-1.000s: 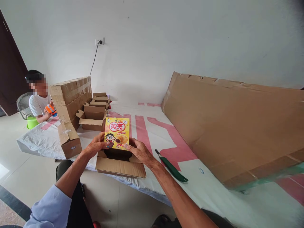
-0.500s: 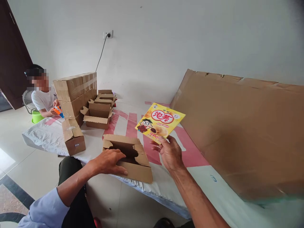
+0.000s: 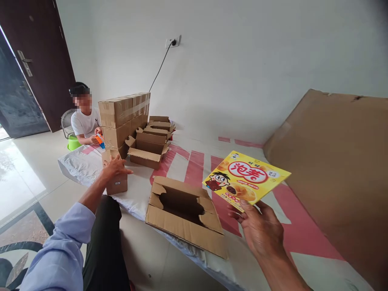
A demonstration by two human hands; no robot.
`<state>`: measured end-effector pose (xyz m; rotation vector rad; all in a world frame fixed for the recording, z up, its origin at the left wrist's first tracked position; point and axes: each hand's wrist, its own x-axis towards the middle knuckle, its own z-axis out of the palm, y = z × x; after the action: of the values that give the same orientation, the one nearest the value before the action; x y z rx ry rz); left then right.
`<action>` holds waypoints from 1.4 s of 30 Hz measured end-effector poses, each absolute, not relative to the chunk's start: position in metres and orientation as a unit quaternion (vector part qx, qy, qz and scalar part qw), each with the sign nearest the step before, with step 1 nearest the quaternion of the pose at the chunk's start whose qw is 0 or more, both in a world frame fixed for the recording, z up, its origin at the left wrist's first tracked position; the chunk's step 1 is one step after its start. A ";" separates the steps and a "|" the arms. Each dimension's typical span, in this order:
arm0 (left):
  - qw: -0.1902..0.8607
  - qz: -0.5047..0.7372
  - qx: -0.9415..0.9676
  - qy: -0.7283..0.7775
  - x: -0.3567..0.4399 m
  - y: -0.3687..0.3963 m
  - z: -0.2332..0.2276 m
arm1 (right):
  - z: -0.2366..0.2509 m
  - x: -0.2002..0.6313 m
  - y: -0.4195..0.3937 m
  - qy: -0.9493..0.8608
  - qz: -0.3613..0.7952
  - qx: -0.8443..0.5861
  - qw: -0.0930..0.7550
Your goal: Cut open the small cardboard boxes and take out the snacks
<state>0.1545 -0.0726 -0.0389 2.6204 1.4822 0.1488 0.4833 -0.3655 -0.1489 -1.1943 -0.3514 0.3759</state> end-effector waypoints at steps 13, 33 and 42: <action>0.072 0.196 0.774 0.597 0.136 -0.067 -0.062 | -0.134 0.473 -0.361 -0.201 0.163 -0.579 0.773; -0.008 0.110 0.858 0.501 0.137 -0.062 -0.054 | -0.134 0.482 -0.352 -0.249 0.151 -0.609 0.738; 0.210 0.131 0.967 0.065 0.222 -0.194 -0.086 | -0.135 0.499 -0.335 -0.279 0.142 -0.670 0.673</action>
<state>0.2221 -0.1938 -0.0862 2.6874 0.1803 0.3646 0.4986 -0.3354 -0.1350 -1.5071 -0.6290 0.3200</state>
